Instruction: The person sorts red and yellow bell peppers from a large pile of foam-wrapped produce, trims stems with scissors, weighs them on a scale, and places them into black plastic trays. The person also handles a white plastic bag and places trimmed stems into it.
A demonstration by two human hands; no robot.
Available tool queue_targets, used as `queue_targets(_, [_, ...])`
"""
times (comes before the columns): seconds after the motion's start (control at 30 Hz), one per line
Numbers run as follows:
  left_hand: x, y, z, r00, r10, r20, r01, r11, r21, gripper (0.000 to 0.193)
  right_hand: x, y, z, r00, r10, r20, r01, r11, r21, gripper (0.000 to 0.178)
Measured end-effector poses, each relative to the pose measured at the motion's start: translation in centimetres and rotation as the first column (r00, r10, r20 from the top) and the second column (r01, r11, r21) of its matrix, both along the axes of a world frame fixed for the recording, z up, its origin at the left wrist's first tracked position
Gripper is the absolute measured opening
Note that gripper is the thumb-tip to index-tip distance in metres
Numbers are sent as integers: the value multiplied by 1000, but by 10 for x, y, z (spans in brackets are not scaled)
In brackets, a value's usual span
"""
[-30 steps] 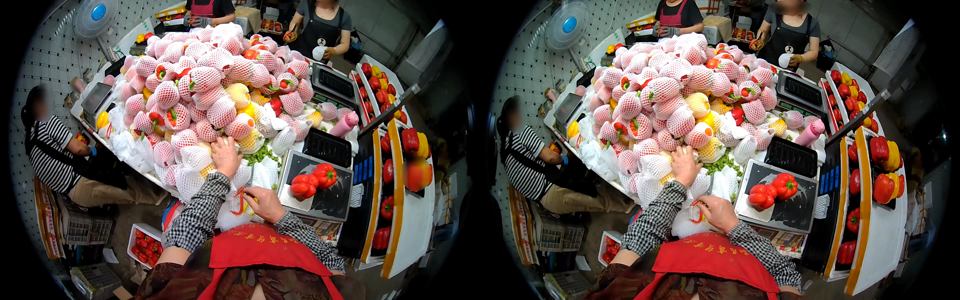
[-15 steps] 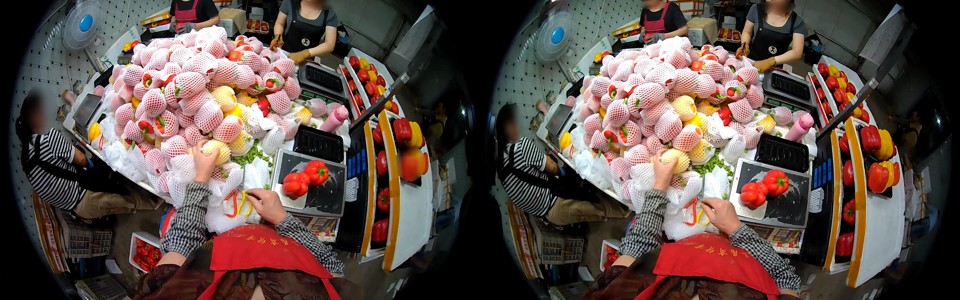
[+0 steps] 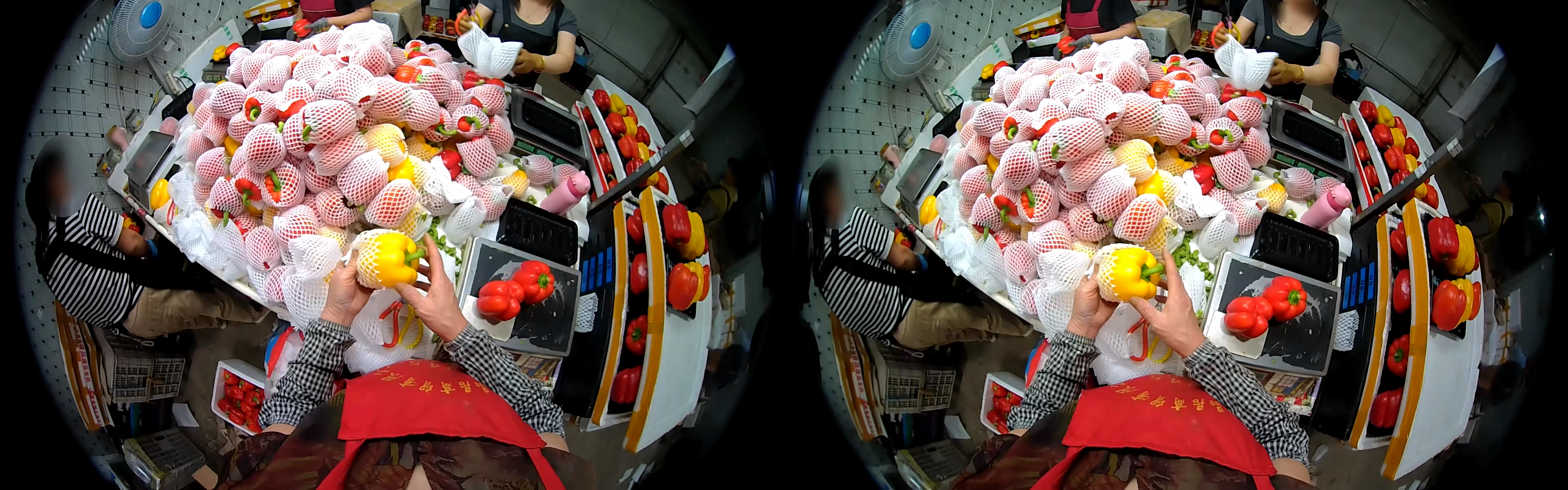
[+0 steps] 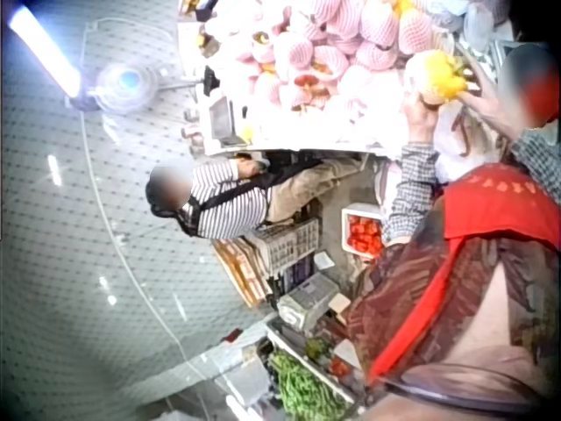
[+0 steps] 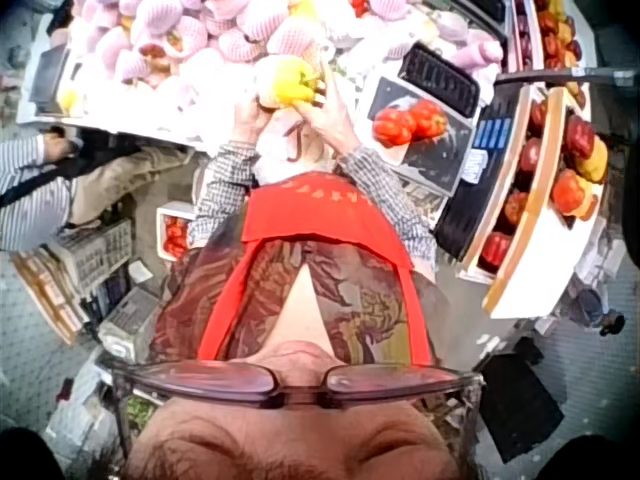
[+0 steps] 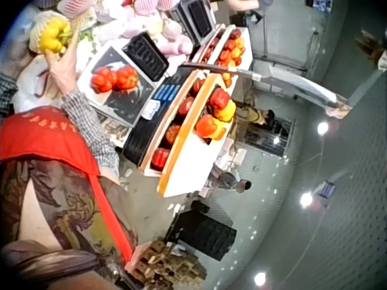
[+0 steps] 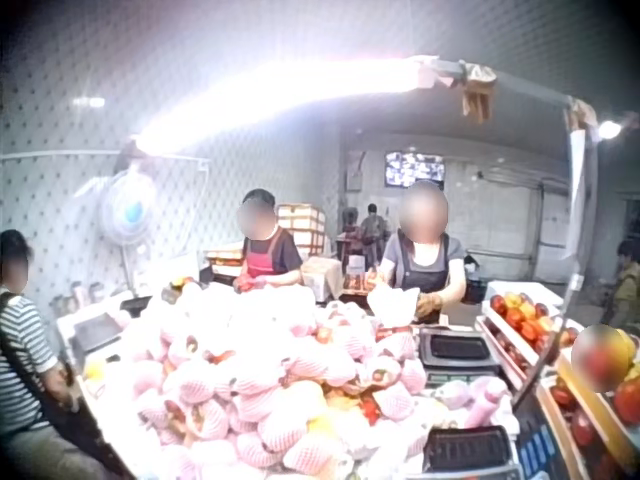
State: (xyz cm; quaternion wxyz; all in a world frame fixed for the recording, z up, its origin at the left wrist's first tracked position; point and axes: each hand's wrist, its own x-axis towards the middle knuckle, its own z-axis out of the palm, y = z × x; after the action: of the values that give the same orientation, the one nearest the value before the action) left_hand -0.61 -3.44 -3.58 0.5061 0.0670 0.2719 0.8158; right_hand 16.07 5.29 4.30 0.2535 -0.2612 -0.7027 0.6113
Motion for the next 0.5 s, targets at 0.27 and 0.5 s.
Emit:
queue_targets(0.27, [-10, -9, 28, 679, -17, -734, -246, 937, -249, 27, 8, 6, -16, 953, 58, -298, -173, 912, -373, 80])
queue_targets(0.5, [-25, -18, 56, 923, 385, 17, -378, 914, -148, 32, 21, 15, -13, 871, -156, -467, -285, 614, -736, 68])
